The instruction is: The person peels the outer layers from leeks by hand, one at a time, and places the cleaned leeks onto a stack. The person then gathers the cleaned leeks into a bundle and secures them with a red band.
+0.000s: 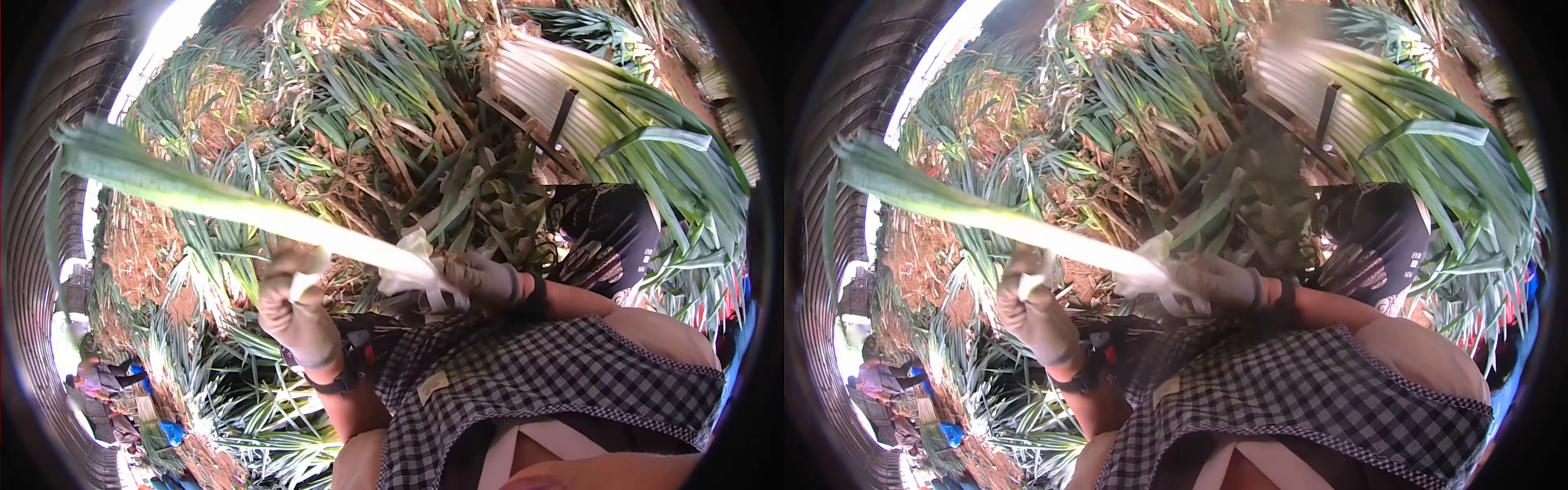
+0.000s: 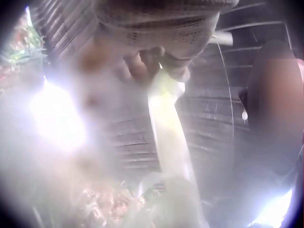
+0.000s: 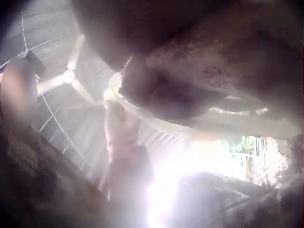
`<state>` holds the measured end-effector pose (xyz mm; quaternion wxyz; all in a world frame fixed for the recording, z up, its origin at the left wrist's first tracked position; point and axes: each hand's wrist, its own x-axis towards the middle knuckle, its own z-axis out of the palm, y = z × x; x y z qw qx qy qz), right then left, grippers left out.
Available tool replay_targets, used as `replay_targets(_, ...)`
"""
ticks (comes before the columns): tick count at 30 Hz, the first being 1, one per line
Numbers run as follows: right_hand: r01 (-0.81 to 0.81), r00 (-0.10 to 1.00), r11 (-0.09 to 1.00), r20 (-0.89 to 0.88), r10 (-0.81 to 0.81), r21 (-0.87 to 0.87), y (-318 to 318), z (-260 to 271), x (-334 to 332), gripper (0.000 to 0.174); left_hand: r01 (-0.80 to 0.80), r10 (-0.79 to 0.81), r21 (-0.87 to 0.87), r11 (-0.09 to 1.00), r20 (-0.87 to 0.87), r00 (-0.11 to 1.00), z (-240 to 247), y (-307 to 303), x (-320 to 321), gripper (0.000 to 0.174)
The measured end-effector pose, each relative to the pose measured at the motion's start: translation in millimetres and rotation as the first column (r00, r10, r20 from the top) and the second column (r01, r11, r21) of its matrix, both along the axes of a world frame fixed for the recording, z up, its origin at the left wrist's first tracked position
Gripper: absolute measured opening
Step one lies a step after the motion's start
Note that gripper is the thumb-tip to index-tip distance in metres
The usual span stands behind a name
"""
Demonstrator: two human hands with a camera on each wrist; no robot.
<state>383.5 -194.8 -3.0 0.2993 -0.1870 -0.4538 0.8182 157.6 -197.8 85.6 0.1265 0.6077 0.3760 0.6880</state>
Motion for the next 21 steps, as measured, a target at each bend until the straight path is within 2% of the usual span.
replay_targets(2,0.075,0.996,0.997,0.045,-0.075,-0.013,4,9,2,0.053,0.278,-0.306,-0.310,0.909,-0.047,0.951,-13,-22,-6,0.010)
replay_targets(3,0.180,0.983,0.982,0.025,-0.181,0.052,5,16,8,0.051,0.376,-0.502,-0.485,0.790,-0.160,0.850,-13,-27,-5,0.006)
replay_targets(4,0.282,0.959,0.952,0.002,-0.284,0.118,7,20,14,0.049,0.388,-0.513,-0.487,0.782,-0.149,0.845,-28,-32,0,0.006)
replay_targets(5,0.187,0.958,0.971,0.194,-0.213,0.148,15,-6,22,0.048,0.506,-0.592,-0.569,0.648,0.042,0.805,-51,-39,8,0.008)
replay_targets(6,0.191,0.955,0.971,0.202,-0.218,0.144,12,-3,24,0.048,0.616,-0.629,-0.613,0.495,0.236,0.740,-62,-42,16,0.015)
replay_targets(7,0.226,0.955,0.958,0.151,-0.254,0.179,8,5,22,0.047,0.621,-0.630,-0.611,0.492,0.243,0.738,-64,-40,11,0.015)
replay_targets(8,0.259,0.954,0.942,0.098,-0.284,0.214,4,12,17,0.047,0.554,-0.640,-0.640,0.532,0.123,0.758,-58,-32,2,0.021)
replay_targets(9,0.453,0.845,0.769,0.058,-0.532,0.452,-1,17,6,0.044,0.484,-0.643,-0.660,0.574,0.004,0.766,-52,-28,-8,0.027)
replay_targets(10,0.446,0.845,0.772,0.071,-0.530,0.453,5,13,5,0.044,0.294,-0.392,-0.722,0.626,0.035,0.919,-42,-31,-19,0.042)
replay_targets(11,0.299,0.821,0.752,0.245,-0.517,0.587,16,4,7,0.041,0.006,-0.042,-0.732,0.682,-0.032,0.999,-24,-17,-11,0.041)
replay_targets(12,0.119,0.757,0.722,0.408,-0.511,0.682,18,0,6,0.038,-0.243,-0.053,-0.574,0.782,-0.449,0.892,-16,3,-30,0.048)
replay_targets(13,0.125,0.738,0.752,0.446,-0.507,0.648,16,10,-4,0.035,0.138,-0.088,-0.558,0.818,0.115,0.989,-9,19,-41,0.047)
replay_targets(14,0.104,0.734,0.753,0.460,-0.499,0.650,16,4,-14,0.035,0.440,-0.152,-0.326,0.836,0.634,0.758,-2,33,-48,0.047)
replay_targets(15,-0.002,0.716,0.551,0.386,-0.582,0.834,17,-9,-24,0.036,0.459,-0.122,-0.337,0.823,0.684,0.720,10,52,-52,0.046)
replay_targets(16,-0.110,0.714,0.305,0.289,-0.637,0.946,18,-15,-34,0.037,0.477,-0.088,-0.346,0.808,0.729,0.679,17,68,-57,0.045)
replay_targets(17,-0.291,0.652,0.507,0.556,-0.515,0.811,19,-2,-43,0.038,0.327,0.080,-0.430,0.841,0.698,0.711,16,77,-62,0.041)
replay_targets(18,-0.313,0.649,0.498,0.565,-0.510,0.809,23,15,-43,0.038,0.173,0.247,-0.508,0.844,0.655,0.714,15,85,-69,0.038)
replay_targets(19,-0.496,0.585,0.384,0.627,-0.515,0.779,30,36,-39,0.037,0.351,0.081,-0.388,0.852,0.761,0.644,1,97,-91,0.037)
replay_targets(20,-0.657,0.511,0.265,0.676,-0.532,0.705,37,55,-37,0.036,0.354,0.083,-0.382,0.853,0.770,0.633,-4,98,-98,0.037)
replay_targets(21,-0.546,0.592,0.260,0.587,-0.552,0.796,48,74,-32,0.037,0.451,-0.025,-0.269,0.851,0.837,0.547,-7,99,-104,0.037)
